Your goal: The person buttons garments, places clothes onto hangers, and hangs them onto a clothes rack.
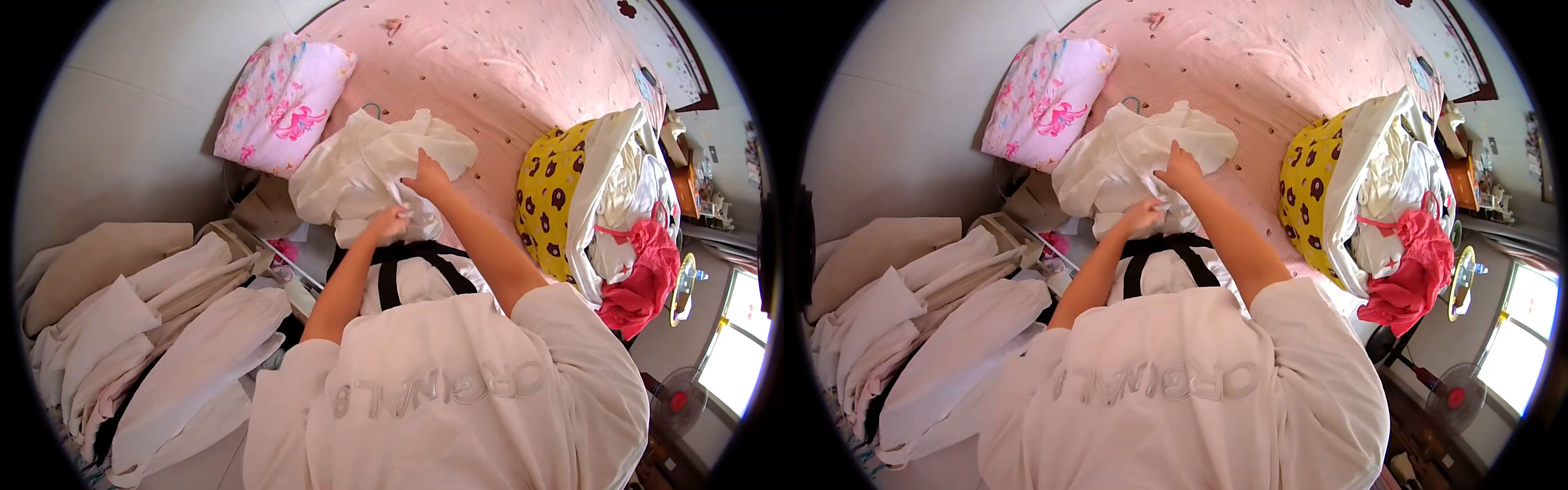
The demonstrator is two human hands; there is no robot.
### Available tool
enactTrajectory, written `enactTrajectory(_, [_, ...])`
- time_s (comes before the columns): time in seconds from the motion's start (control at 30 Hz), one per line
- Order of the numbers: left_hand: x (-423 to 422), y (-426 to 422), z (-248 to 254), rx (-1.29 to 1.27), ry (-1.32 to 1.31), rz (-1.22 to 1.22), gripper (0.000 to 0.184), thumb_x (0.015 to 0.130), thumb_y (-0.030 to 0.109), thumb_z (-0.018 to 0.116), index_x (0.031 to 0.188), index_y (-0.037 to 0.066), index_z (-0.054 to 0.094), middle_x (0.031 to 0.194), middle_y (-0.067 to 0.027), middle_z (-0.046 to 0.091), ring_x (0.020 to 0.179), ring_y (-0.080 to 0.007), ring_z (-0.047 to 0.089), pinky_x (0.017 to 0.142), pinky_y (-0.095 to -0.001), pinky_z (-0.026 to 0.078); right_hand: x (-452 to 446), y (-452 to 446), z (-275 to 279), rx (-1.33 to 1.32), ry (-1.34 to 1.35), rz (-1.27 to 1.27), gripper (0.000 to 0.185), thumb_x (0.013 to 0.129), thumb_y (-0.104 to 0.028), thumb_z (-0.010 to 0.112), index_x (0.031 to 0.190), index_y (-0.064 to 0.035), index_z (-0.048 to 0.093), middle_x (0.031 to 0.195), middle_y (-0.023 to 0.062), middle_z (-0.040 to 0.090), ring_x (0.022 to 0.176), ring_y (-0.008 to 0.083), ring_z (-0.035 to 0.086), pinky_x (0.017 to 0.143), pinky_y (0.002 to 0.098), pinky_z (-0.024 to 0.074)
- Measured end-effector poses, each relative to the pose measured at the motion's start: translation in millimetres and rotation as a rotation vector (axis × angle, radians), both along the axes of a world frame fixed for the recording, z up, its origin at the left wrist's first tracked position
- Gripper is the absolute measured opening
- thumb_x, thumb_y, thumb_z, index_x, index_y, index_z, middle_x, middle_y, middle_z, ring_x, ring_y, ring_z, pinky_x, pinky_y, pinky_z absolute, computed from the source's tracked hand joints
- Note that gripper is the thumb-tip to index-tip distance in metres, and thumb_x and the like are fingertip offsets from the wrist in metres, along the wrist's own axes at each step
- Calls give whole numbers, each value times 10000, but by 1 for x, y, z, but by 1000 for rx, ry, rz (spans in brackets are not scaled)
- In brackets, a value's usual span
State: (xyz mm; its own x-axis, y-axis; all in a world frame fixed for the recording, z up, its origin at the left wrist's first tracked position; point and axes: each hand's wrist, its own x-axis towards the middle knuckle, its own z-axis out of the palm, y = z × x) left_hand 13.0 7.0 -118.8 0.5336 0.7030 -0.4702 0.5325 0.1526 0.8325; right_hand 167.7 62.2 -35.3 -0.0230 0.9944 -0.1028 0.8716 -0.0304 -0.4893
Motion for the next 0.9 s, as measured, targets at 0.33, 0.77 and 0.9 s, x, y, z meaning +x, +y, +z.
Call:
enactTrajectory(0.33, [-64,8,44,396,154,781,262,788,183,561,1000,29,558,856,-145,609,795,-273,588,703,-345,453,75,-88,-78,-359,75,-210,231,731,-215,551,881,-60,633,861,180,613,818,345,582,726,413,454])
enactTrajectory(0.77, [-49,90,-18,52,355,907,636,691,339,674,1114,-67,428,1103,-238,530,1021,-379,513,862,-398,409,24,6,4,194,135,-38,656,681,-254,668,1213,1,380,1194,198,447,1110,337,428,917,398,377])
enactTrajectory(0.9, [-44,61,-25,83,378,846,585,698,284,661,1133,-23,419,1061,-239,549,976,-385,534,831,-404,424,-30,61,4,145,-23,133,757,645,-239,699,1259,-19,315,1258,184,393,1161,322,387,931,406,368])
